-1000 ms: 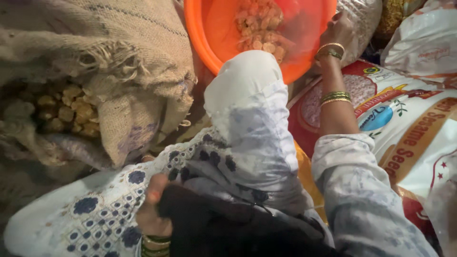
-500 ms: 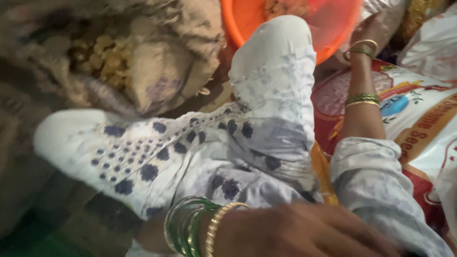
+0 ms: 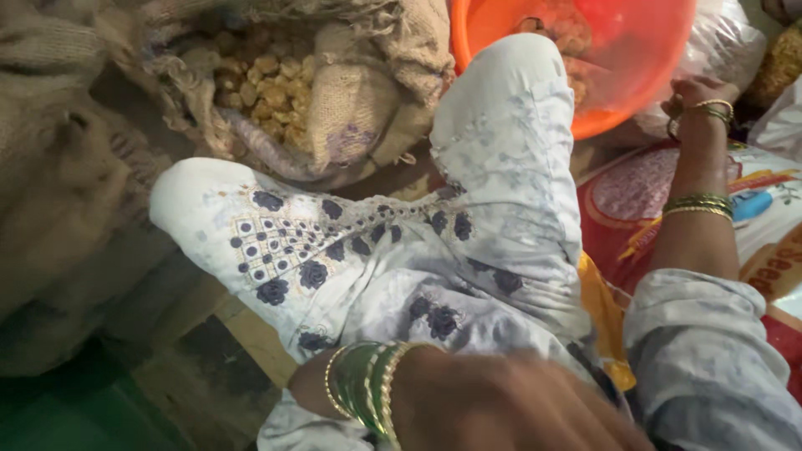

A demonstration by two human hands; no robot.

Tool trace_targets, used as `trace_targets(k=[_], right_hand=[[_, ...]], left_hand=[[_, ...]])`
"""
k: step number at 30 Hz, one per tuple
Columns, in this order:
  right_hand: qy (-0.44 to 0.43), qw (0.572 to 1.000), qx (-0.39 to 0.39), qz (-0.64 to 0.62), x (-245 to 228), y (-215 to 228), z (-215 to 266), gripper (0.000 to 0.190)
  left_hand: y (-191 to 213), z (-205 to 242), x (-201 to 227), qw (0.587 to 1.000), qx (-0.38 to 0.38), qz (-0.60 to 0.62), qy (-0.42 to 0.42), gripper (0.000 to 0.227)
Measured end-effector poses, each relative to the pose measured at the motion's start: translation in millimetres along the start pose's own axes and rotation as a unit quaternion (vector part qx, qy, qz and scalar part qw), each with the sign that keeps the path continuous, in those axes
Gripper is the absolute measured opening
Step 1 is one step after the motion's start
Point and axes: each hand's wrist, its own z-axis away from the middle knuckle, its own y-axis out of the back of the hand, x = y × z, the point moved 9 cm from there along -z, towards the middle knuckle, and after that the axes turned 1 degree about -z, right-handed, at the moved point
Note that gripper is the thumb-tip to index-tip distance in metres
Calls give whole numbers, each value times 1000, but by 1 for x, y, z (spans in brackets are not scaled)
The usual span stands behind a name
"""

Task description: The person sits cross-legged on the floor and transfers dried fruit pieces from a large burlap sack into a clear plastic bag held open with the left hand. The person uses the right hand to scoop and place the pieces into the bag, then occasionally transfers some into an orange bowl nearby.

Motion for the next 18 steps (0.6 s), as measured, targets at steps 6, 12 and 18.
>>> trace_targets(k=[6, 12, 18], right_hand=[[246, 948, -21, 198, -61, -6, 7, 20], [185, 953, -169, -170, -105, -36, 79, 30], [239, 887, -255, -301, -207, -63, 235, 37]], left_hand=[[47, 35, -38, 976, 23, -110, 188, 49], [90, 101, -82, 887, 219, -197, 355, 53], [113, 115, -72, 853, 364, -246, 280, 37]])
